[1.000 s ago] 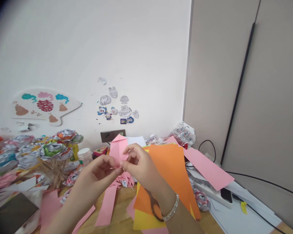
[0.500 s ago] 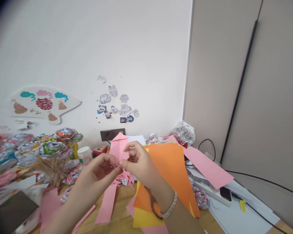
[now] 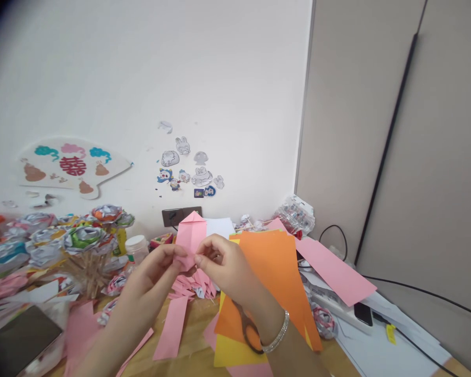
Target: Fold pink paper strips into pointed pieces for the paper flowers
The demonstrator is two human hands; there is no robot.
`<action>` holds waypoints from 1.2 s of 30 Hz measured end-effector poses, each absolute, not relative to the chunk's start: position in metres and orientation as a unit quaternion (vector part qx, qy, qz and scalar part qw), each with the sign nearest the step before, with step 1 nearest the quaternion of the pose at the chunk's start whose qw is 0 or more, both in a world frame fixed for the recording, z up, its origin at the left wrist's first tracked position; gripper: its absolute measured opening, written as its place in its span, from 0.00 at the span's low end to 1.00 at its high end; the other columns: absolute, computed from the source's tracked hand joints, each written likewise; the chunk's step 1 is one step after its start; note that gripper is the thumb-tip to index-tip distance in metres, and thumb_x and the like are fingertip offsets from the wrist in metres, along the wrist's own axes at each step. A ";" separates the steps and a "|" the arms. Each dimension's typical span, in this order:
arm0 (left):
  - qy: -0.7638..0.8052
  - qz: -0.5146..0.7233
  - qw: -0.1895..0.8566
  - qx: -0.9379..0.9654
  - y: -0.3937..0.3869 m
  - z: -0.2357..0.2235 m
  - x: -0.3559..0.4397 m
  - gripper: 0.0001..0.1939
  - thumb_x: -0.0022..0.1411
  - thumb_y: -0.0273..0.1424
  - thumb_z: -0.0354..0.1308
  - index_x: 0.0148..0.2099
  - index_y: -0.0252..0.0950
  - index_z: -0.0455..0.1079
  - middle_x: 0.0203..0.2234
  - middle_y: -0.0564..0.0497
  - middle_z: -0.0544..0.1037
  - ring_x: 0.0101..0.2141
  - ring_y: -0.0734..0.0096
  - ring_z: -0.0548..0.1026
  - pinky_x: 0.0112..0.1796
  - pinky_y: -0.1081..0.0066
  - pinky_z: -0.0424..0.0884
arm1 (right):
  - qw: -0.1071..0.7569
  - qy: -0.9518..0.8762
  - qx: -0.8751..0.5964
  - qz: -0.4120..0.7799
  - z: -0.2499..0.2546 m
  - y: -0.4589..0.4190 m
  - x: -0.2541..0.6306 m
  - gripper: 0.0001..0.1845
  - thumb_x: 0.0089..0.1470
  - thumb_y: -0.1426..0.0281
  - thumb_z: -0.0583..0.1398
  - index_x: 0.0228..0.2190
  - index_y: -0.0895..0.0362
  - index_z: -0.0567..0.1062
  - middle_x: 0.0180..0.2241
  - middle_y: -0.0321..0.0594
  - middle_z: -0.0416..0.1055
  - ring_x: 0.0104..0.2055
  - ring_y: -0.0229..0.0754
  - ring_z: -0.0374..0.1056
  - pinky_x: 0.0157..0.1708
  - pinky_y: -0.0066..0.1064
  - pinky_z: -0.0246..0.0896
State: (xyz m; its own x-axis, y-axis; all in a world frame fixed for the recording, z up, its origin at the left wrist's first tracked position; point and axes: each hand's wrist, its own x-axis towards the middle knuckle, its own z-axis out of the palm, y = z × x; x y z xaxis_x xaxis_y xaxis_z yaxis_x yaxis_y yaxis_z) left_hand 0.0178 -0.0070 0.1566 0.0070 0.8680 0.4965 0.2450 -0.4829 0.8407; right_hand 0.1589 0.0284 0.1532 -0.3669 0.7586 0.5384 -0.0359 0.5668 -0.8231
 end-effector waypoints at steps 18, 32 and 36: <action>0.442 0.557 0.305 0.633 -0.007 0.155 0.023 0.11 0.53 0.31 0.53 0.40 0.39 0.59 0.27 0.54 0.72 0.27 0.70 0.74 0.29 0.70 0.70 | 0.543 -0.697 -0.275 0.379 0.146 0.031 0.153 0.03 0.45 0.75 0.55 0.27 0.56 0.65 0.24 0.33 0.61 0.26 0.35 0.60 0.26 0.27 0.58; 0.404 0.562 0.367 0.622 -0.007 0.161 0.020 0.12 0.52 0.28 0.54 0.39 0.40 0.56 0.22 0.58 0.71 0.23 0.73 0.73 0.25 0.73 0.70 | 0.538 -0.685 -0.222 0.438 0.147 0.030 0.155 0.02 0.52 0.71 0.53 0.31 0.55 0.64 0.20 0.30 0.62 0.22 0.33 0.61 0.24 0.26 0.58; 0.403 0.520 0.324 0.680 -0.010 0.166 0.009 0.12 0.48 0.27 0.58 0.37 0.40 0.64 0.30 0.52 0.74 0.32 0.69 0.74 0.33 0.70 0.72 | 0.542 -0.690 -0.237 0.417 0.149 0.030 0.158 0.04 0.53 0.69 0.53 0.32 0.56 0.65 0.21 0.32 0.62 0.24 0.34 0.63 0.25 0.26 0.59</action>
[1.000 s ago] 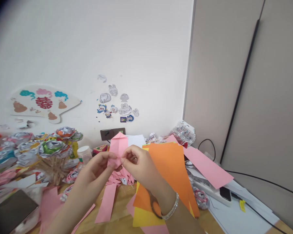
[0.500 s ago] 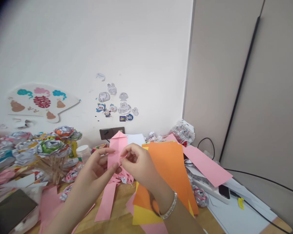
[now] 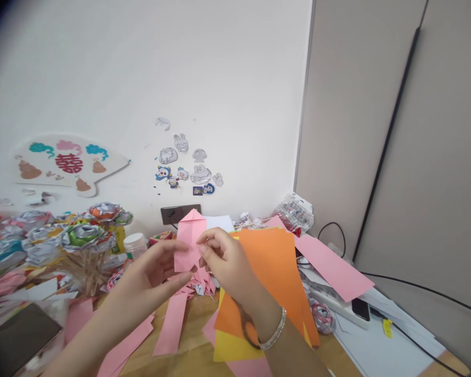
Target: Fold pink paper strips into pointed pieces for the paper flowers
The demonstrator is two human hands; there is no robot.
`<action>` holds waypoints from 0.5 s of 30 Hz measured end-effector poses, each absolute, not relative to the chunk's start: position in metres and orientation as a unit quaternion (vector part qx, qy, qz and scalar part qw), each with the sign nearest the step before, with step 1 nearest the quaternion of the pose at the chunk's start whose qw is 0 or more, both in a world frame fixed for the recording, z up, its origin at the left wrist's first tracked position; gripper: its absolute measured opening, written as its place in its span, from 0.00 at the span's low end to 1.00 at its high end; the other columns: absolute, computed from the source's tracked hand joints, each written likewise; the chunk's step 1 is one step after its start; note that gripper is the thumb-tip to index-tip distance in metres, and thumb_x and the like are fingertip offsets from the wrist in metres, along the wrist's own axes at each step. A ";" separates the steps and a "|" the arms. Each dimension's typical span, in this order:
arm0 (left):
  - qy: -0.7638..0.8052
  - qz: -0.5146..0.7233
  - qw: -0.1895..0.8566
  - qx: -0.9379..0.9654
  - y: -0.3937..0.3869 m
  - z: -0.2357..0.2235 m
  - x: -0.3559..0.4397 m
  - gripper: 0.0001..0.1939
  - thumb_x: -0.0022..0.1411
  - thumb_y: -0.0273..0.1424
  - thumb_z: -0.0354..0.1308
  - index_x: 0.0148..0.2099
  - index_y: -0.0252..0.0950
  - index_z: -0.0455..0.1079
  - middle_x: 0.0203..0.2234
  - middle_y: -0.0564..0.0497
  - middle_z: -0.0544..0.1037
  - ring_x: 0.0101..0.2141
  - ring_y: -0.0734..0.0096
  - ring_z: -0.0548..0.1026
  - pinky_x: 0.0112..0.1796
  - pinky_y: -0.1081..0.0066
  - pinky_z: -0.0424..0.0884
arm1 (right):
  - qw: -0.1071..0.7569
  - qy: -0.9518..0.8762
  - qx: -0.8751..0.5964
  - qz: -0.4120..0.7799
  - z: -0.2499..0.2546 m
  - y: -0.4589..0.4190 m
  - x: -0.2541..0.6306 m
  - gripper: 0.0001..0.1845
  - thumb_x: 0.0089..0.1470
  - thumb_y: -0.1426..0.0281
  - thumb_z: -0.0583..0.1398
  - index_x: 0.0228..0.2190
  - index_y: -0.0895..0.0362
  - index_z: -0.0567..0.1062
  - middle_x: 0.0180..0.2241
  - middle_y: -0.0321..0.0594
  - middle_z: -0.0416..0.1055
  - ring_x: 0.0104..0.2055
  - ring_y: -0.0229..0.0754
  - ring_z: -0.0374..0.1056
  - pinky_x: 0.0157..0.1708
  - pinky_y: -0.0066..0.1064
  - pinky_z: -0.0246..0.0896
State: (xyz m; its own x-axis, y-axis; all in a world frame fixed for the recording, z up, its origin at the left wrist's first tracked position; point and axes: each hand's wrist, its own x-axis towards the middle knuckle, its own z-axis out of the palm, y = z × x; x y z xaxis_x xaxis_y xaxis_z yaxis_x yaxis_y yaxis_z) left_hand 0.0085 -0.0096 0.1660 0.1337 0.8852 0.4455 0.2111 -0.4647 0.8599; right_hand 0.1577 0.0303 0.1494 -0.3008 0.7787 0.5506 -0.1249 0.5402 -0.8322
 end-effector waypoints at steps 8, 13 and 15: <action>0.451 0.511 0.234 0.694 -0.010 0.174 0.000 0.04 0.49 0.30 0.57 0.24 0.39 0.70 0.20 0.53 0.73 0.24 0.70 0.72 0.21 0.76 0.67 | 0.525 -0.700 -0.243 0.419 0.150 0.030 0.159 0.04 0.52 0.69 0.53 0.32 0.55 0.65 0.23 0.32 0.62 0.25 0.34 0.64 0.25 0.26 0.59; 0.465 0.526 0.217 0.678 -0.002 0.166 0.006 0.05 0.51 0.31 0.56 0.24 0.37 0.67 0.19 0.54 0.72 0.22 0.72 0.70 0.22 0.75 0.66 | 0.530 -0.714 -0.248 0.385 0.147 0.030 0.157 0.04 0.53 0.69 0.52 0.33 0.55 0.64 0.24 0.33 0.63 0.27 0.35 0.65 0.27 0.27 0.59; 0.466 0.537 0.216 0.669 -0.001 0.164 0.007 0.05 0.51 0.30 0.55 0.24 0.37 0.66 0.19 0.54 0.72 0.23 0.71 0.71 0.24 0.74 0.66 | 0.523 -0.727 -0.259 0.361 0.146 0.030 0.156 0.05 0.52 0.70 0.53 0.34 0.54 0.64 0.24 0.33 0.63 0.28 0.36 0.65 0.28 0.28 0.59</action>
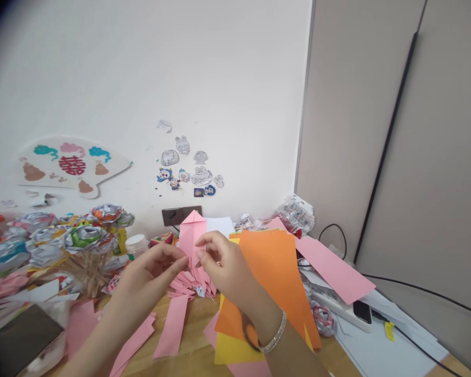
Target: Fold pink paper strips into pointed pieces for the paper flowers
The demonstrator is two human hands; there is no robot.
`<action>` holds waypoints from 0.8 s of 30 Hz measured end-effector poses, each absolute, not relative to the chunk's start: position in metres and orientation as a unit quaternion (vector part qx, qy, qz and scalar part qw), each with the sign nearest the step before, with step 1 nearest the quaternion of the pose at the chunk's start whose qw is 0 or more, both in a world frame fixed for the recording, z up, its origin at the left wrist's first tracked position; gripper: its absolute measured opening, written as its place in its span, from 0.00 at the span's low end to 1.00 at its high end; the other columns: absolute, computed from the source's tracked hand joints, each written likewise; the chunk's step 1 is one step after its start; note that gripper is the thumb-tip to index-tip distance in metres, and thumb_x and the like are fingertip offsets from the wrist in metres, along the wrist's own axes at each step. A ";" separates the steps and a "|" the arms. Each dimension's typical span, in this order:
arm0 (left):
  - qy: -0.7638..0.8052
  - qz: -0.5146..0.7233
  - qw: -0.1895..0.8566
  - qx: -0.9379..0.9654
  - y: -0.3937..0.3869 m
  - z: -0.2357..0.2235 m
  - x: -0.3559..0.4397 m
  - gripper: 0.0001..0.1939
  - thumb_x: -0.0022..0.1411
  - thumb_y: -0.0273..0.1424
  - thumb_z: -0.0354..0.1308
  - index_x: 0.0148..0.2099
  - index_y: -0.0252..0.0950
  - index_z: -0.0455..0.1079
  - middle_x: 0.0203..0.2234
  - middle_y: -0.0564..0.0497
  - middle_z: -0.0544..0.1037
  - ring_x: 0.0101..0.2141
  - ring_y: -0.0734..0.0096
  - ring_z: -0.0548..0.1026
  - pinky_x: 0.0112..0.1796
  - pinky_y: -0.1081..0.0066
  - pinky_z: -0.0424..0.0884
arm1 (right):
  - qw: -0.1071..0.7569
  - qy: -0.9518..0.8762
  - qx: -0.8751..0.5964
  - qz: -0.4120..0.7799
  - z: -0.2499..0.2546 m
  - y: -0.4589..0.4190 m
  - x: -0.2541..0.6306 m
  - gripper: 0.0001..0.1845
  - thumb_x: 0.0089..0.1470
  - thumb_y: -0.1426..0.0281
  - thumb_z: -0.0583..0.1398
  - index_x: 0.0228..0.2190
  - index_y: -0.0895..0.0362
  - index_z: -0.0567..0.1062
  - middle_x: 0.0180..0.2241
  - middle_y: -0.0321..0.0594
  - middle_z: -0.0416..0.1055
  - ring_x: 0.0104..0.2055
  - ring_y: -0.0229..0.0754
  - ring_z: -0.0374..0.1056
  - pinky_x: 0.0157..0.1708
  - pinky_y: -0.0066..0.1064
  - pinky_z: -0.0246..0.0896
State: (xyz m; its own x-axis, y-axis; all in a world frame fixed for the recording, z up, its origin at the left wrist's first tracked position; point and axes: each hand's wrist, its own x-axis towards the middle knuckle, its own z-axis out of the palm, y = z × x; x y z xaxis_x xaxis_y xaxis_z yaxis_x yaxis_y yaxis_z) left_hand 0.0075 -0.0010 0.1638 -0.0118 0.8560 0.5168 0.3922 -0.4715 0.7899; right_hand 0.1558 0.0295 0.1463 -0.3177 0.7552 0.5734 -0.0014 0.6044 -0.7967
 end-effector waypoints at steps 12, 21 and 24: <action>0.469 0.554 0.245 0.642 -0.002 0.161 0.014 0.07 0.52 0.32 0.55 0.25 0.37 0.64 0.20 0.53 0.72 0.25 0.69 0.72 0.26 0.72 0.67 | 0.508 -0.733 -0.257 0.373 0.142 0.031 0.151 0.06 0.51 0.69 0.55 0.34 0.54 0.64 0.23 0.32 0.63 0.26 0.36 0.64 0.26 0.27 0.58; 0.474 0.542 0.182 0.670 0.000 0.152 0.012 0.07 0.56 0.32 0.52 0.27 0.38 0.63 0.22 0.54 0.70 0.25 0.70 0.69 0.26 0.72 0.64 | 0.513 -0.722 -0.250 0.392 0.142 0.031 0.149 0.04 0.52 0.69 0.53 0.32 0.54 0.62 0.21 0.31 0.61 0.23 0.34 0.61 0.23 0.25 0.56; 0.476 0.532 0.180 0.677 0.000 0.152 0.011 0.07 0.56 0.32 0.51 0.27 0.38 0.62 0.22 0.54 0.70 0.25 0.70 0.69 0.27 0.71 0.64 | 0.515 -0.716 -0.244 0.403 0.142 0.031 0.148 0.04 0.52 0.69 0.53 0.32 0.55 0.62 0.21 0.31 0.62 0.23 0.34 0.62 0.23 0.25 0.56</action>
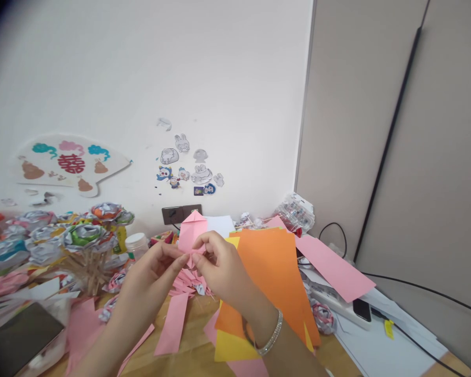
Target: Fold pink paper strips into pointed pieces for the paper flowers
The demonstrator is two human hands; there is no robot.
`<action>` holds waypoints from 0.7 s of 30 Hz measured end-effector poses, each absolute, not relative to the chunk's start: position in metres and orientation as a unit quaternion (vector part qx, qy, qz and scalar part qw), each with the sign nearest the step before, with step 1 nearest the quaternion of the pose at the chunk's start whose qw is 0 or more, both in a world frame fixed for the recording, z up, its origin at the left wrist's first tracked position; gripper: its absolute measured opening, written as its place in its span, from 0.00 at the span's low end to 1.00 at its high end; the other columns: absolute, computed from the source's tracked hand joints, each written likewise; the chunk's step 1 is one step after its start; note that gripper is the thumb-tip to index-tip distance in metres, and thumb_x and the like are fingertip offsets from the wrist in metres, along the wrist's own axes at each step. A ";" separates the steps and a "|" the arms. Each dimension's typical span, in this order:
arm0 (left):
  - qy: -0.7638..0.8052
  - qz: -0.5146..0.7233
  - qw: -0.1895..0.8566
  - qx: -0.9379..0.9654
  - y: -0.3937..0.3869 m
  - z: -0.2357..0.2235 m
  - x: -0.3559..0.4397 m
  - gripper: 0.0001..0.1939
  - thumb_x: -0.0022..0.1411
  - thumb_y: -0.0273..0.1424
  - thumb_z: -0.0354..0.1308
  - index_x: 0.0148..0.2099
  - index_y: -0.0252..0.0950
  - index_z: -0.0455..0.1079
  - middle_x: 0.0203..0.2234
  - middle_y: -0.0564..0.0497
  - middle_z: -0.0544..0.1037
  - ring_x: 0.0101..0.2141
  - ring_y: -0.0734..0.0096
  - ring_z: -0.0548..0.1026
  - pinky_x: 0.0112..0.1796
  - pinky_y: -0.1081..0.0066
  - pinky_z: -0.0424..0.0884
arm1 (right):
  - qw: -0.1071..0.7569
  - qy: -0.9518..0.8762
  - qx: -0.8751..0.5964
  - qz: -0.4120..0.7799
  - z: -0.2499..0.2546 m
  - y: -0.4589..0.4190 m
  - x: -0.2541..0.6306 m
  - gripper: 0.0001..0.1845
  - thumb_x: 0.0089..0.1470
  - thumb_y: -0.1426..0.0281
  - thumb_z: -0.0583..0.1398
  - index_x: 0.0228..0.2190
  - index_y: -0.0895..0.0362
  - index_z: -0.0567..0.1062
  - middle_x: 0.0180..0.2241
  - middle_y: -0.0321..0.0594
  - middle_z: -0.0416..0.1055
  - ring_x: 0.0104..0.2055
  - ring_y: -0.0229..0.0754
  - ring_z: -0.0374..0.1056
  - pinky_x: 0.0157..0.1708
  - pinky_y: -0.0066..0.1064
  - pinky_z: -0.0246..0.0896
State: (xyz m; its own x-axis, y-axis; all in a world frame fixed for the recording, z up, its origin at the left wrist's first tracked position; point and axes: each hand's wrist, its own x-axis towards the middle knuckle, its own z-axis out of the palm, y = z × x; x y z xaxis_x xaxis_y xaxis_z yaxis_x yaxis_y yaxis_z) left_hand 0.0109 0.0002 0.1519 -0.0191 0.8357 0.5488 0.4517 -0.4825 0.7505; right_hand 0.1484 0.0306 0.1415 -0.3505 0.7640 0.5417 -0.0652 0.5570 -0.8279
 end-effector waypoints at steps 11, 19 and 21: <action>0.492 0.516 0.142 0.687 0.000 0.155 0.009 0.06 0.55 0.31 0.52 0.26 0.38 0.64 0.21 0.55 0.71 0.24 0.72 0.70 0.26 0.73 0.64 | 0.505 -0.718 -0.265 0.400 0.141 0.027 0.145 0.05 0.52 0.69 0.54 0.33 0.54 0.62 0.20 0.29 0.58 0.21 0.32 0.58 0.22 0.24 0.54; 0.459 0.541 0.238 0.664 0.001 0.162 0.004 0.04 0.53 0.31 0.56 0.30 0.37 0.64 0.19 0.57 0.69 0.22 0.75 0.70 0.22 0.77 0.65 | 0.503 -0.694 -0.234 0.460 0.140 0.031 0.147 0.08 0.50 0.71 0.56 0.34 0.53 0.62 0.22 0.28 0.56 0.22 0.31 0.57 0.21 0.23 0.52; 0.455 0.547 0.243 0.660 0.000 0.161 0.004 0.04 0.53 0.30 0.56 0.29 0.37 0.63 0.18 0.58 0.69 0.21 0.76 0.70 0.21 0.78 0.64 | 0.505 -0.693 -0.234 0.458 0.140 0.031 0.147 0.08 0.50 0.71 0.56 0.34 0.53 0.62 0.21 0.28 0.56 0.22 0.31 0.56 0.21 0.22 0.52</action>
